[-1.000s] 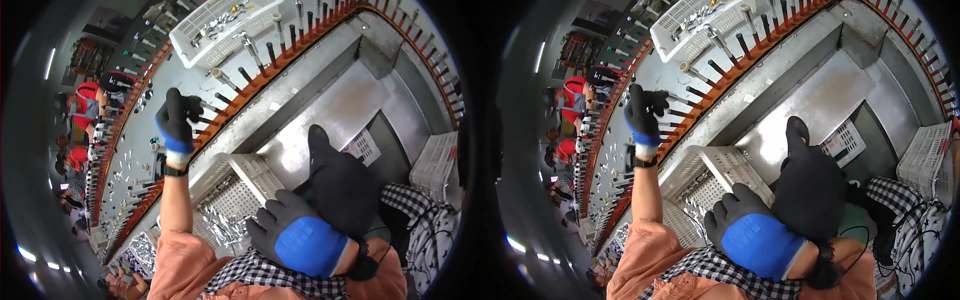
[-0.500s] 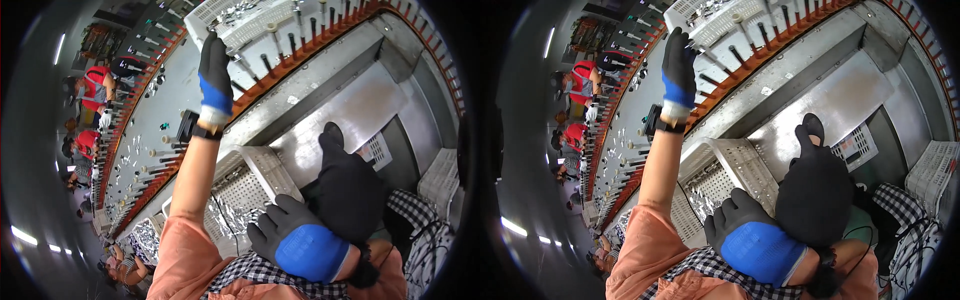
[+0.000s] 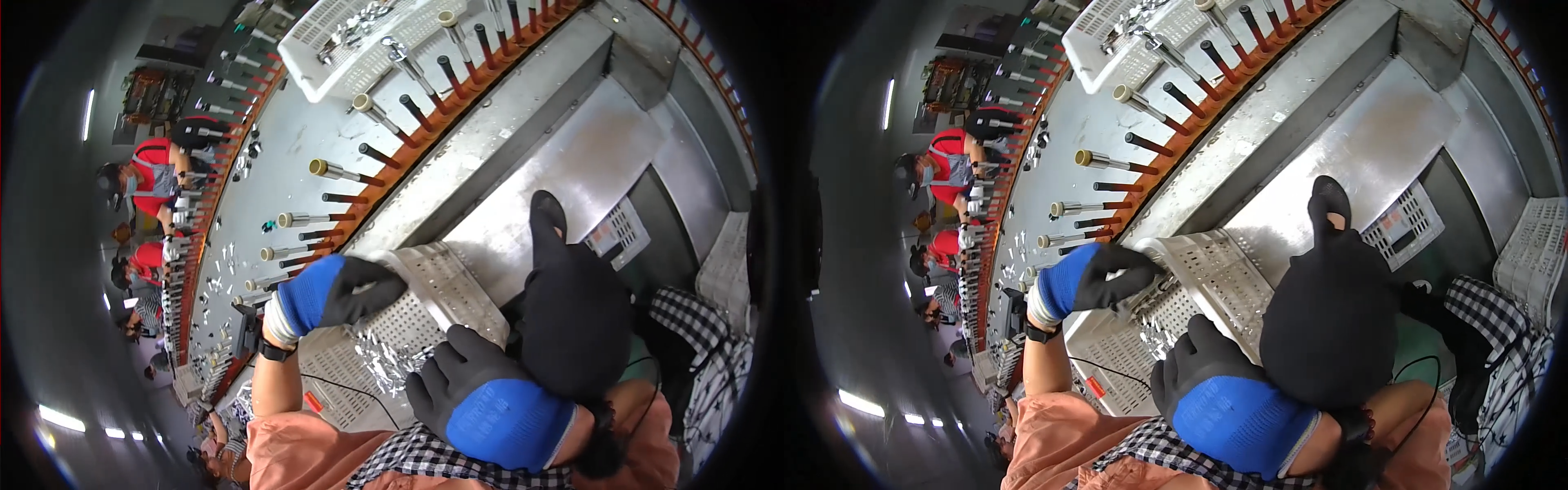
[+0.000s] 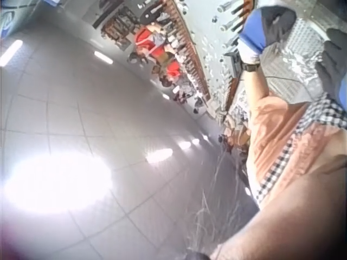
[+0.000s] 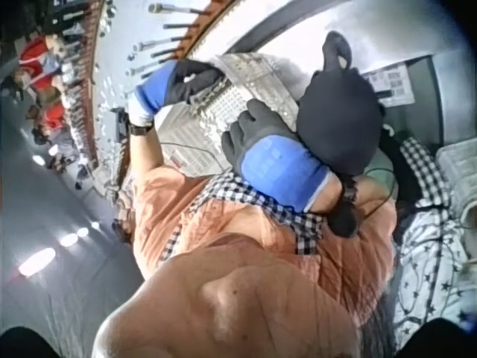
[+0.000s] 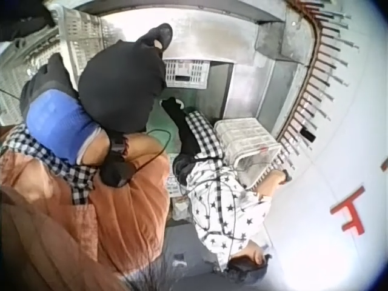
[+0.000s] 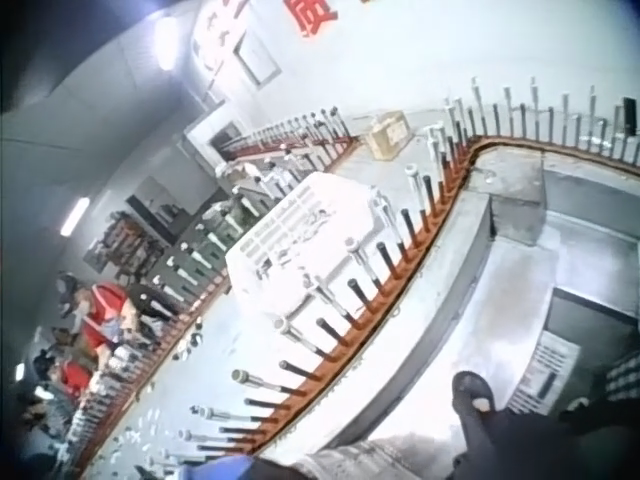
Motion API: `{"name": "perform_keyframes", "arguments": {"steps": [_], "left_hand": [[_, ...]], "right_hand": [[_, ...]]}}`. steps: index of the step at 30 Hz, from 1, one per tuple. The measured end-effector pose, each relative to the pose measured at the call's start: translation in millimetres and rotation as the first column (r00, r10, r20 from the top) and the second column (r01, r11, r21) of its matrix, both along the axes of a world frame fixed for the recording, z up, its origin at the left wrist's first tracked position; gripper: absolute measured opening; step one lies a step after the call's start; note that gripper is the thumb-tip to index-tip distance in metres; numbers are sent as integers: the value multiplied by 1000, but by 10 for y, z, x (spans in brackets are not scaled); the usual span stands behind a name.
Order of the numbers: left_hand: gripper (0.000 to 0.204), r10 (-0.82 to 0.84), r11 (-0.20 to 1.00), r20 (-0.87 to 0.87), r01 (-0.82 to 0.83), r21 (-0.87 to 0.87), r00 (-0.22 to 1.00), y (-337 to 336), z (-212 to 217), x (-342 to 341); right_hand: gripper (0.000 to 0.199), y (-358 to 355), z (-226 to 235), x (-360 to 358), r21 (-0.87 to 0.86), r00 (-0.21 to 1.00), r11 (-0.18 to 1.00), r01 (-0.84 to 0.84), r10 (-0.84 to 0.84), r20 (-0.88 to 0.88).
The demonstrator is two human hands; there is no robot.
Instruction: The person picks up small metal components by hand from a plastic basket and places them onto a rotating conveyor belt.
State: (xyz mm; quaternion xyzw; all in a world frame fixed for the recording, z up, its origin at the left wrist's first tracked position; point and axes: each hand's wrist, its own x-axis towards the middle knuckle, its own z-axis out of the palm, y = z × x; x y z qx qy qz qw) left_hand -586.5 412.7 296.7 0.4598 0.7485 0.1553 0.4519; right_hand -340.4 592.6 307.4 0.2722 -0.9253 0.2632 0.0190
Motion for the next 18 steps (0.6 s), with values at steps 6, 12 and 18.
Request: {"name": "perform_keyframes", "arguments": {"steps": [6, 12, 18], "left_hand": [[36, 478, 463, 178, -419, 781, 860, 733, -305, -673], [47, 584, 396, 127, -419, 817, 801, 1567, -676, -1299], [52, 655, 268, 339, -627, 732, 675, 1177, -425, -432]], "right_hand": [[29, 18, 6, -163, 1, 996, 997, -73, 73, -49], [28, 19, 215, -229, -17, 998, 998, -54, 54, -25], [30, -57, 68, -146, 40, 1000, 999, 2, -1, -28]]}}
